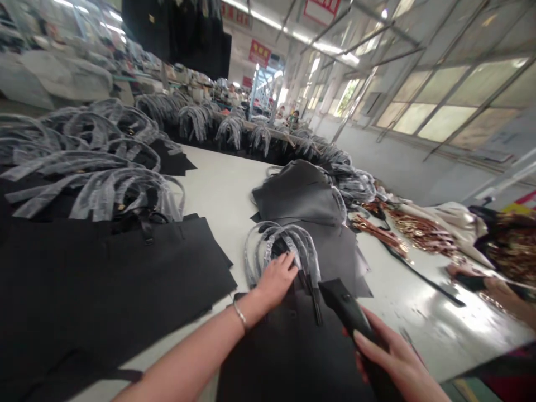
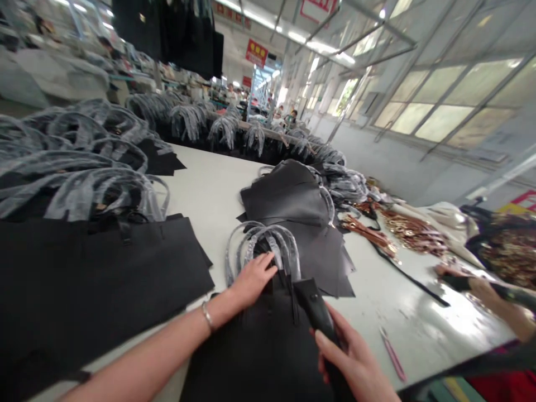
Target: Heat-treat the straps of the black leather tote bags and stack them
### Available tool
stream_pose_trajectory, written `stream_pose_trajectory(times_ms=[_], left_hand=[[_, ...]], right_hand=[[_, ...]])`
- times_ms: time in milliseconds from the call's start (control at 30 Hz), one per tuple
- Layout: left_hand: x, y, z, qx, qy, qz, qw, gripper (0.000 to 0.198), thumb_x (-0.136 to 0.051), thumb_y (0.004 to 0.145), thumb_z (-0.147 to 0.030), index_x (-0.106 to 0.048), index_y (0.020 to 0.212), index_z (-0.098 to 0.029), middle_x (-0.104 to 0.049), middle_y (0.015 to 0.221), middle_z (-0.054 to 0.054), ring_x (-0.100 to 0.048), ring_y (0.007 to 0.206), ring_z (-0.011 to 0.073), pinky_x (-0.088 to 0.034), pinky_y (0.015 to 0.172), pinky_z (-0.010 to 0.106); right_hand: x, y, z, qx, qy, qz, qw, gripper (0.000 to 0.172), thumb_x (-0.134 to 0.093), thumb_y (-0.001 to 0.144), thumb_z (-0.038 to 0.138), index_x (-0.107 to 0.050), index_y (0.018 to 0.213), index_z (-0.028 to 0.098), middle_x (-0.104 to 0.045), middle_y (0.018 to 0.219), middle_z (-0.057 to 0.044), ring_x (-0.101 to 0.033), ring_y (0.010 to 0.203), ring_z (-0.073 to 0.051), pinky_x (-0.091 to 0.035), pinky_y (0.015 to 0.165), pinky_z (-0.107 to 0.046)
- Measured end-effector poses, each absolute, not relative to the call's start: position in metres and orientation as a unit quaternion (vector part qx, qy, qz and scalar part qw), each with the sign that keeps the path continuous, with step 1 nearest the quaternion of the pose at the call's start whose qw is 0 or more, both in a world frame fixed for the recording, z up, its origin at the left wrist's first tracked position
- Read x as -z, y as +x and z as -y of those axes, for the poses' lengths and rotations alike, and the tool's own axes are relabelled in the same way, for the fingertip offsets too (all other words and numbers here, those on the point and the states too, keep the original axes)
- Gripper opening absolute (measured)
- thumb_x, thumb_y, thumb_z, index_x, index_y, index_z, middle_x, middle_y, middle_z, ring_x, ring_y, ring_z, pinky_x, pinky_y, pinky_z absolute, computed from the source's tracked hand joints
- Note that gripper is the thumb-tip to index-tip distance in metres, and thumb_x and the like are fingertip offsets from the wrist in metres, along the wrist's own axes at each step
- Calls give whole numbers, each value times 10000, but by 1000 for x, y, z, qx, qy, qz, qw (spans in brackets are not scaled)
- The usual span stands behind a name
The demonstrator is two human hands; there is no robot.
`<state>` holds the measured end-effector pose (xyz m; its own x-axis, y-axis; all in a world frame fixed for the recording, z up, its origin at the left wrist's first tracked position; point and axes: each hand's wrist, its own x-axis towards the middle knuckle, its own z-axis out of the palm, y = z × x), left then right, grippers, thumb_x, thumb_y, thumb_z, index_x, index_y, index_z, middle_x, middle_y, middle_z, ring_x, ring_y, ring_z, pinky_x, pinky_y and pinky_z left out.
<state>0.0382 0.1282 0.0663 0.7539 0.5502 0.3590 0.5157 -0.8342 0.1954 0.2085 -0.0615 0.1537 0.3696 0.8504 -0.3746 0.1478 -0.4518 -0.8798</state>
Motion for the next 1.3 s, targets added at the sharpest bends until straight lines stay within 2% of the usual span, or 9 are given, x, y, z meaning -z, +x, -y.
stream_pose_trajectory(times_ms=[100, 333, 467, 533, 633, 733, 800, 1067, 1300], left_hand=[[-77, 45, -167, -169, 960, -216, 45, 225, -451, 880, -57, -649, 954, -134, -481, 1379, 114, -370, 1322, 255, -346, 1054, 429], [-91, 29, -178, -127, 986, -80, 67, 147, -519, 816, -80, -638, 786, -160, -621, 1197, 64, -360, 1339, 246, -151, 1146, 461], [-105, 3, -139, -70, 979, -125, 146, 86, -542, 843, -223, -607, 814, -177, -645, 797, 44, -606, 983, 248, -336, 1025, 469], [-104, -10, -112, -50, 954, -197, 220, 161, -524, 871, -329, -586, 820, -188, -614, 728, 33, -625, 807, 234, -453, 842, 394], [-89, -20, -71, -57, 850, -298, 432, 269, -424, 918, -424, -526, 836, -189, -576, 678, -2, -585, 589, 166, -464, 624, 293], [-63, -21, -33, -109, 671, -308, 666, 297, -394, 927, -446, -505, 952, -172, -566, 721, -16, -560, 563, 120, -481, 602, 266], [-48, -18, -13, -166, 580, -307, 736, 349, -468, 898, -461, -518, 1050, -151, -593, 808, 15, -563, 629, 116, -491, 638, 266], [-29, -6, 12, -254, 456, -319, 791, 489, -502, 880, -556, -555, 1130, -138, -563, 788, 16, -262, 475, 33, -162, 428, 192], [-33, -6, 13, -276, 409, -350, 796, 476, -529, 833, -631, -545, 914, -163, -400, 658, -53, -322, 499, 50, -188, 421, 164]], right_hand=[[-159, 227, 95, -418, -731, 294, 451, 874, -750, 669, 587, -414, 1386, 217, -677, 920, -65, -577, 560, -168, -497, 488, -284], [-157, 247, 158, -350, -755, 206, 514, 847, -782, 690, 495, -397, 1393, 222, -685, 939, -63, -565, 568, -149, -482, 478, -252], [-144, 234, 172, -382, -740, 201, 515, 873, -774, 714, 461, -340, 1428, 210, -675, 950, -59, -567, 579, -150, -493, 495, -267], [-141, 228, 176, -395, -733, 210, 513, 835, -758, 738, 442, -347, 1426, 210, -666, 996, -66, -563, 587, -142, -497, 511, -269], [-143, 223, 183, -382, -732, 219, 520, 803, -745, 758, 425, -352, 1429, 222, -653, 1027, -66, -561, 606, -141, -501, 530, -272], [-145, 214, 186, -386, -731, 221, 517, 841, -747, 747, 444, -335, 1446, 220, -648, 1015, -69, -561, 614, -148, -501, 531, -275], [-143, 201, 184, -429, -723, 226, 492, 872, -746, 739, 460, -321, 1459, 210, -649, 1015, -77, -551, 601, -141, -489, 517, -268], [-123, 154, 157, -584, -628, 306, 413, 762, -718, 768, 419, -408, 1436, 222, -615, 796, -8, -499, 568, -123, -438, 507, -232], [-127, 159, 133, -630, -591, 304, 402, 778, -706, 776, 390, -358, 1446, 206, -658, 1003, -71, -543, 555, -93, -453, 509, -229]])
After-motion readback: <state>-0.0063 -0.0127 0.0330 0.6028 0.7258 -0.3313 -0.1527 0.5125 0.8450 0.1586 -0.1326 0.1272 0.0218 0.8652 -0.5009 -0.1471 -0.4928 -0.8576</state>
